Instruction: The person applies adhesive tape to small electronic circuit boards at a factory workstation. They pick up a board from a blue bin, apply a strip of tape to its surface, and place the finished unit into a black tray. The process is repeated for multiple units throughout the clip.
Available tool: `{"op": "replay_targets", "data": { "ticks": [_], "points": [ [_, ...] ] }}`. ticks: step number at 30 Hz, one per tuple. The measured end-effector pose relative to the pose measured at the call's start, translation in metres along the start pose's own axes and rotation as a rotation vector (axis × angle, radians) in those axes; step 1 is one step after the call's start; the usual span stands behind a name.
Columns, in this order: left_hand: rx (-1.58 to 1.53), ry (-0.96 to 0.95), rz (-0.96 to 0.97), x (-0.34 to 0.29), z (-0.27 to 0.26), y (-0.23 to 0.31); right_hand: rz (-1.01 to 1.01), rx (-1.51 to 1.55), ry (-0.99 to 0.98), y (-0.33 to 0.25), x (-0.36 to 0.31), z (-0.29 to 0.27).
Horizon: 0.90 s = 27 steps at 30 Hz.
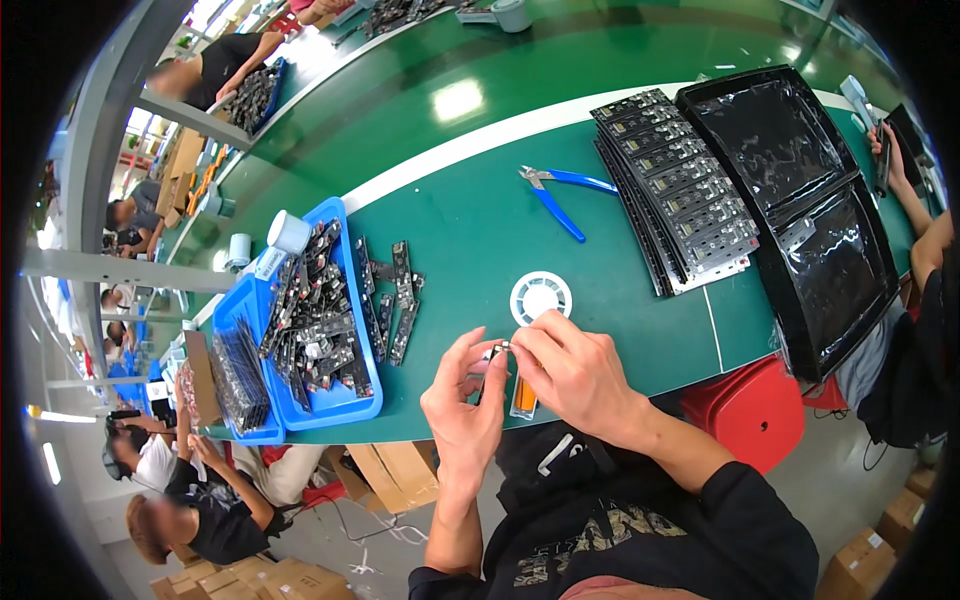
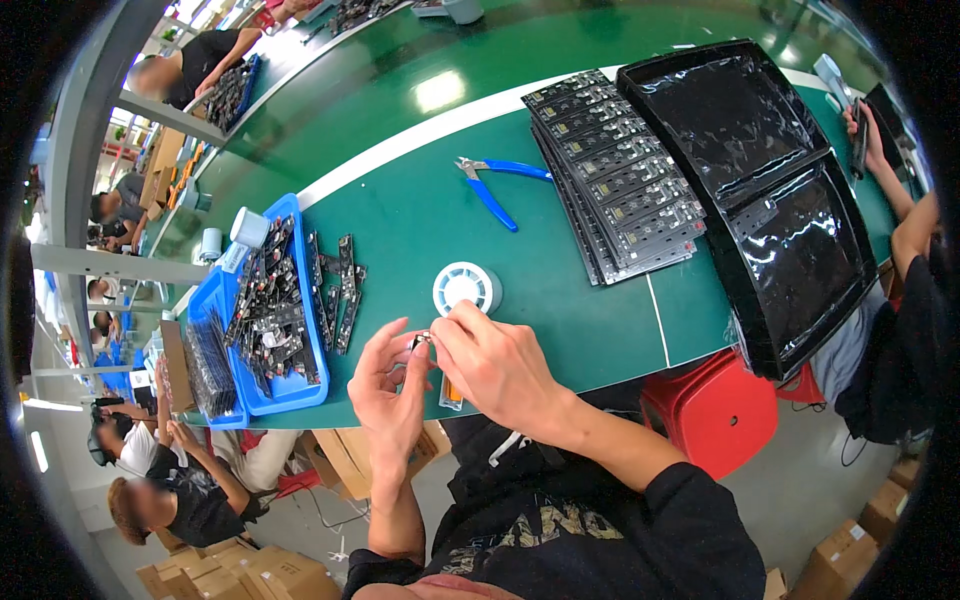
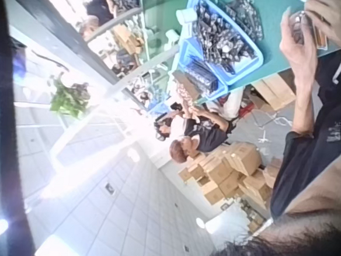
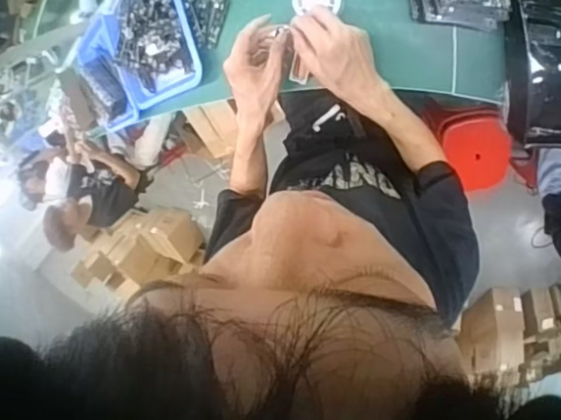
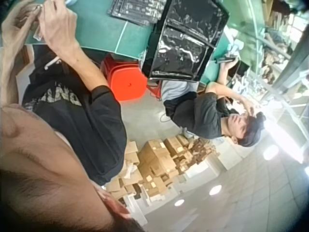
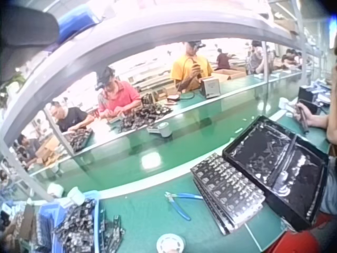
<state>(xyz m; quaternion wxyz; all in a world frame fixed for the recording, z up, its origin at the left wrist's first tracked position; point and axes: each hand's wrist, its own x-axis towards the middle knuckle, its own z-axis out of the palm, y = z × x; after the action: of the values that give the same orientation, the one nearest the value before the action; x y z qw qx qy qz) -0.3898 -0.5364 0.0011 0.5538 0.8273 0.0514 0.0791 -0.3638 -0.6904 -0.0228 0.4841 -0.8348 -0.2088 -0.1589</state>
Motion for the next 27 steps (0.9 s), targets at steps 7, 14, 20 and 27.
{"op": "replay_targets", "data": {
  "ticks": [7, 14, 20, 27],
  "points": [
    [0.073, -0.014, 0.046, -0.001, -0.003, -0.010, -0.137, -0.100, 0.000, 0.006, -0.004, 0.002],
    [0.115, 0.014, 0.075, 0.001, 0.001, -0.001, -0.182, -0.161, 0.024, 0.004, -0.004, 0.002],
    [0.329, 0.026, 0.281, 0.003, 0.000, 0.003, -0.200, -0.174, 0.007, 0.005, -0.002, 0.005],
    [0.279, 0.027, 0.215, 0.002, 0.001, 0.012, -0.105, -0.145, -0.037, -0.001, 0.000, 0.002]
  ]
}}
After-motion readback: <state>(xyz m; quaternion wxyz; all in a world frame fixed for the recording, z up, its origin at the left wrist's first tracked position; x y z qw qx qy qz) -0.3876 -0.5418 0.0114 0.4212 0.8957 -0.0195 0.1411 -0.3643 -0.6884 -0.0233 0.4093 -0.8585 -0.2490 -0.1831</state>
